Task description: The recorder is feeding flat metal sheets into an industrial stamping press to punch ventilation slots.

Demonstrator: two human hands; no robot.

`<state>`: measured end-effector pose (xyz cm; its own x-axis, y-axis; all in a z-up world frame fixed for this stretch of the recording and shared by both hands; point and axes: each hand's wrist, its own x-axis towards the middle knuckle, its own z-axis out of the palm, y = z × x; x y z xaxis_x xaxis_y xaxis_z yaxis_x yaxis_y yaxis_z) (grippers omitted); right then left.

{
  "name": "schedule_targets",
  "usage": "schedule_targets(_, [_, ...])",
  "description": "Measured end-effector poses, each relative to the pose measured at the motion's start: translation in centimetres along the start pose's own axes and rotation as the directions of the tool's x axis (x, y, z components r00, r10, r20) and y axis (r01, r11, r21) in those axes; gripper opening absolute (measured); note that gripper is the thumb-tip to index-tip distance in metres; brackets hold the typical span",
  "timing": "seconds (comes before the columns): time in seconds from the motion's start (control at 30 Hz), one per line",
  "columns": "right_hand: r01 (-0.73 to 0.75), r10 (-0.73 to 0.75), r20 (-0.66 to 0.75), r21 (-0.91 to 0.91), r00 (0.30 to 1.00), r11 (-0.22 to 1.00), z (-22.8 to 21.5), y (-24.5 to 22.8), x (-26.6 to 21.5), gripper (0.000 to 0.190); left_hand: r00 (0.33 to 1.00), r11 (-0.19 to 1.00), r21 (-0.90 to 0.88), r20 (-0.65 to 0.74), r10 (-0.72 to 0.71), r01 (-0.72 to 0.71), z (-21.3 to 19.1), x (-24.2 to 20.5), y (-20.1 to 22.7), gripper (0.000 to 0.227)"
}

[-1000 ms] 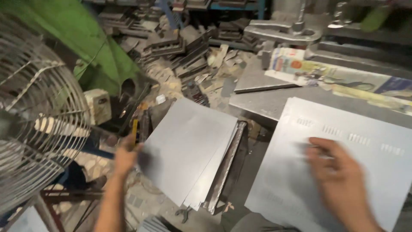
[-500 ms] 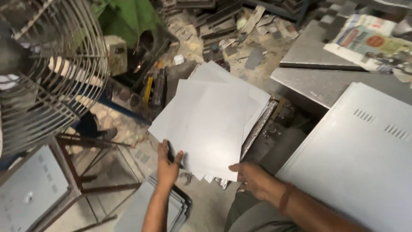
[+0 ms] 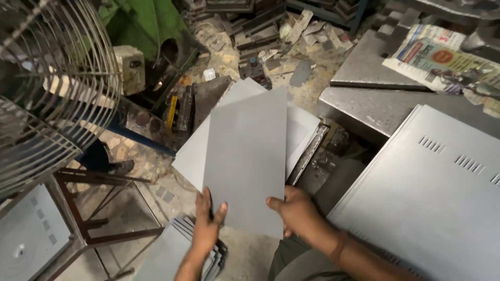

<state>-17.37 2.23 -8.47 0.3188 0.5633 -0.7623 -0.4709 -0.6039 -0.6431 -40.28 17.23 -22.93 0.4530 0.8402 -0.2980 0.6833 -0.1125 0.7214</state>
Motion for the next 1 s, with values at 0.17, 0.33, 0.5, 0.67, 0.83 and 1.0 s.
schedule_targets(0.17, [0.159, -0.159, 0.007, -0.111, 0.987, 0.981, -1.0, -0.3, -1.9, 0.020, 0.999, 0.989, -0.141, -0.007, -0.039, 0.037, 0.1, -2.7, -1.1, 0.077])
schedule_targets(0.33, [0.273, -0.278, -0.002, 0.184, 0.961, 0.944, -6.6, -0.9, -6.6, 0.022, 0.990, 0.878, -0.475, -0.143, -0.017, -0.053, 1.5, 2.2, -10.0, 0.086])
schedule_targets(0.5, [0.180, -0.145, -0.139, 0.285, 0.980, 0.941, -15.8, 2.1, -10.9, 0.057, 0.828, 0.920, -0.286, 0.419, 0.371, -0.268, 3.0, 9.5, -5.2, 0.076])
schedule_targets(0.67, [0.017, 0.180, -0.391, 0.451, 0.903, 0.893, -27.9, 11.2, -12.3, 0.087, 0.963, 0.998, -0.006, 0.262, 0.065, -0.065, 8.7, 0.7, 19.0, 0.059])
schedule_targets(0.83, [0.377, 0.077, -0.770, 0.395, 0.634, 0.838, -33.4, 14.3, -16.0, 0.042, 0.710, 0.778, -0.602, 0.469, 0.525, -0.178, 13.4, -5.5, 34.1, 0.051])
schedule_targets(1.0, [0.207, 0.193, -0.727, 0.422, 0.659, 0.883, -37.6, 11.8, -19.1, 0.044, 0.578, 0.674, -0.726, 0.495, 0.648, -0.134, 19.6, -4.2, 39.5, 0.044])
